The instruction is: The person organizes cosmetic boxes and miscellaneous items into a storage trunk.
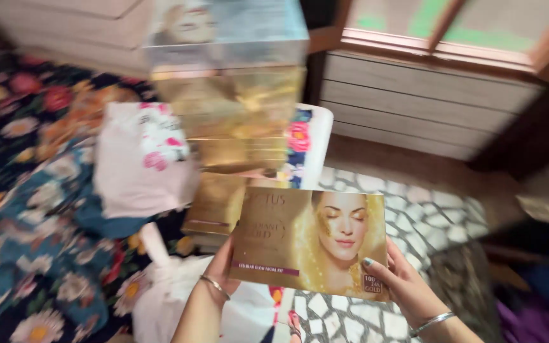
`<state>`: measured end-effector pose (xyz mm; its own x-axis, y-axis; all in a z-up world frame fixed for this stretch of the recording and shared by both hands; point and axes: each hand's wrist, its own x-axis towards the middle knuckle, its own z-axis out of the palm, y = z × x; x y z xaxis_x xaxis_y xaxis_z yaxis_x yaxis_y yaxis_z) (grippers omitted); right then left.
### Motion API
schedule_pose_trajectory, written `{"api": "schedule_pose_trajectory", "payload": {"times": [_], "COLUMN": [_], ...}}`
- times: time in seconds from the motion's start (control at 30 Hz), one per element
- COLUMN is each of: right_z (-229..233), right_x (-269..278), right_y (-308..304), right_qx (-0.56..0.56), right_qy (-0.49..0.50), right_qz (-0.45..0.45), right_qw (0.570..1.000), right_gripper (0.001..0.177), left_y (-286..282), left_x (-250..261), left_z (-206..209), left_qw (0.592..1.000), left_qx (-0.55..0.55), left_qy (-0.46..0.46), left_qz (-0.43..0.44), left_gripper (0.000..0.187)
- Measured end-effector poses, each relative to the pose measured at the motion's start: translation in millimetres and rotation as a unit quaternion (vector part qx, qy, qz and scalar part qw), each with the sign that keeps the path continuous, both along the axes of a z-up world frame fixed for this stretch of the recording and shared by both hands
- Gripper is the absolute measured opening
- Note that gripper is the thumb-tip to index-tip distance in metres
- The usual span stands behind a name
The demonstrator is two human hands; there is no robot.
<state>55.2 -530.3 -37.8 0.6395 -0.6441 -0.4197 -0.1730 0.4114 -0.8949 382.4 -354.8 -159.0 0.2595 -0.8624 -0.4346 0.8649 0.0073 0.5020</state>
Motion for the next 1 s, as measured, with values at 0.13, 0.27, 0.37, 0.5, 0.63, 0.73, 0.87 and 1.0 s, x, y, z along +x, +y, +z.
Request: {"api": "schedule_pose_trajectory", "payload": {"times": [0.13, 0.27, 0.37, 0.5, 0.63, 0.73, 0.87, 1.0], "right_z": [-1.7, -1.2, 34.3, 37.8, 50.5, 49.2, 49.9, 18.2], "right_x": [-105.0, -206.1, -262.9, -356.0, -425.0, -461.0, -492.9, -536.7], "right_y": [30.8, 94.6, 159.2, 239.5, 320.3, 372.1, 434.1, 481.4], "right_qx": [0.016, -0.048, -0.041, 0.012, 0.051, 0.076, 0.107, 0.147], "right_qy": [-0.007, -0.056, -0.03, -0.054, 0.026, 0.016, 0.0, -0.096], "right_qz": [-0.112, -0.23, -0.313, -0.429, -0.561, -0.658, -0.728, -0.79], "right_qw": [0.994, 0.97, 0.948, 0.902, 0.826, 0.749, 0.677, 0.588], "right_gripper": [0.072, 0.066, 0.062, 0.054, 0.05, 0.05, 0.049, 0.049], "left_y": [-30.4, -45.1, -52.6, -50.0, -22.1, -11.3, -6.9, 5.4], "left_x": [-68.8, -163.1, -233.2, -338.9, -447.4, -514.7, -594.3, -683.3], "left_z": [22.4, 64.7, 67.9, 51.7, 80.0, 75.4, 56.1, 66.7], "left_qw": [0.985, 0.958, 0.939, 0.927, 0.88, 0.86, 0.775, 0.717], "left_qx": [0.008, 0.028, 0.034, -0.015, 0.006, 0.016, -0.04, -0.025], "left_qy": [0.026, -0.028, -0.082, -0.126, -0.227, -0.206, -0.311, -0.349], "left_qz": [-0.172, -0.283, -0.331, -0.354, -0.416, -0.467, -0.549, -0.603], "left_gripper": [0.061, 0.064, 0.065, 0.061, 0.06, 0.048, 0.035, 0.038]}}
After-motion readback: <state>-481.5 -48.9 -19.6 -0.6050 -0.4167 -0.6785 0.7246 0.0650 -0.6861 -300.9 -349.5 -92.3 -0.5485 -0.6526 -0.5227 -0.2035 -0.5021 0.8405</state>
